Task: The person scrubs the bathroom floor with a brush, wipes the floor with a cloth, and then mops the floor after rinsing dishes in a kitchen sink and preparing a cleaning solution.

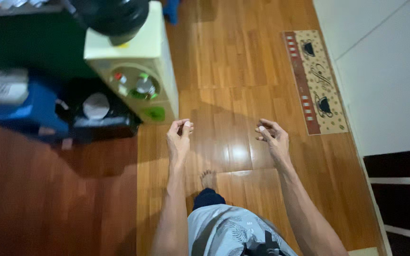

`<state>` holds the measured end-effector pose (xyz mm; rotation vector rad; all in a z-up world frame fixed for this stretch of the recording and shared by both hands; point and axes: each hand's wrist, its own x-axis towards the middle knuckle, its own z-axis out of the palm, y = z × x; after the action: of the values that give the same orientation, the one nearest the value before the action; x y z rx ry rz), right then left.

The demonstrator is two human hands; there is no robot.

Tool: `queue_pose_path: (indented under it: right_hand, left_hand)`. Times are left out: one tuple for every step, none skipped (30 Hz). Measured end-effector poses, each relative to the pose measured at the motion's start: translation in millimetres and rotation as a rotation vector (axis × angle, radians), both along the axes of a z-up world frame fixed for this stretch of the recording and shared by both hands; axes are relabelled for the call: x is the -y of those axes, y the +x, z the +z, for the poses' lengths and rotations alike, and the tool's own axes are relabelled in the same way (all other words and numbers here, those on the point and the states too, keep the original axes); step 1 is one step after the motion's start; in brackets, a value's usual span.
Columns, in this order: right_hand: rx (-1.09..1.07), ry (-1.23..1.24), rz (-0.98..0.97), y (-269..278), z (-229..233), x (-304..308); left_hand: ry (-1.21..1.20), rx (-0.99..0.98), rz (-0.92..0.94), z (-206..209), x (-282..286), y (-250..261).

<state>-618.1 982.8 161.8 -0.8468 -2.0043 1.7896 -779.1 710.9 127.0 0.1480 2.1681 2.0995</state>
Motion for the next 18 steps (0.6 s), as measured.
queue_pose_path:
  right_hand:
    - [-0.001,0.001,-0.024,-11,-1,-11]
    - [-0.041,-0.002,-0.035,-22,-1,-21]
    - [-0.081,-0.003,-0.047,-32,-1,-31]
    - [-0.082,-0.005,-0.07,-39,-2,-41]
    - [-0.1,-0.002,-0.087,-46,-2,-50]
    - [-0.113,0.0,-0.103,-53,-1,-57]
    - [-0.109,-0.003,-0.124,-61,-1,-64]
    - [-0.099,-0.001,-0.14,-68,0,-71]
    - [-0.089,0.0,-0.155,-74,0,-77]
    - [-0.086,-0.003,-0.167,-81,1,-85]
    - [-0.064,0.015,-0.184,-87,1,-93]
    - [-0.043,0.035,-0.195,-92,1,-102]
    - [-0.04,0.035,-0.203,-98,-1,-110]
    - [-0.045,0.038,-0.216,-105,-2,-118]
    - [-0.05,0.042,-0.228,-111,-4,-127]
    - [-0.048,0.044,-0.23,-117,-5,-137]
    - [-0.05,0.038,-0.234,-123,-6,-147]
    - [-0.051,0.031,-0.236,-131,-7,-156]
  left_hand:
    - [0.034,-0.003,-0.029,-2,-16,-17]
    - [0.067,-0.006,-0.057,-2,-31,-34]
    - [0.068,-0.006,-0.082,-1,-45,-50]
    - [0.084,-0.011,-0.108,2,-58,-62]
    - [0.101,-0.016,-0.135,5,-71,-74]
    - [0.097,-0.011,-0.156,8,-83,-86]
    - [0.068,-0.006,-0.169,11,-95,-100]
    - [0.038,-0.002,-0.179,15,-106,-111]
    - [0.034,0.002,-0.197,18,-116,-121]
    - [-0.025,-0.013,-0.203,21,-126,-130]
    - [-0.083,-0.028,-0.209,25,-135,-139]
    - [-0.083,-0.026,-0.217,26,-145,-148]
    - [-0.104,-0.038,-0.227,27,-153,-158]
    - [-0.121,-0.05,-0.234,27,-163,-167]
    - [-0.12,-0.047,-0.24,26,-173,-177]
    - [-0.106,-0.046,-0.252,25,-182,-186]
    - [-0.092,-0.045,-0.263,24,-192,-196]
    - [-0.091,-0.043,-0.261,23,-202,-206]
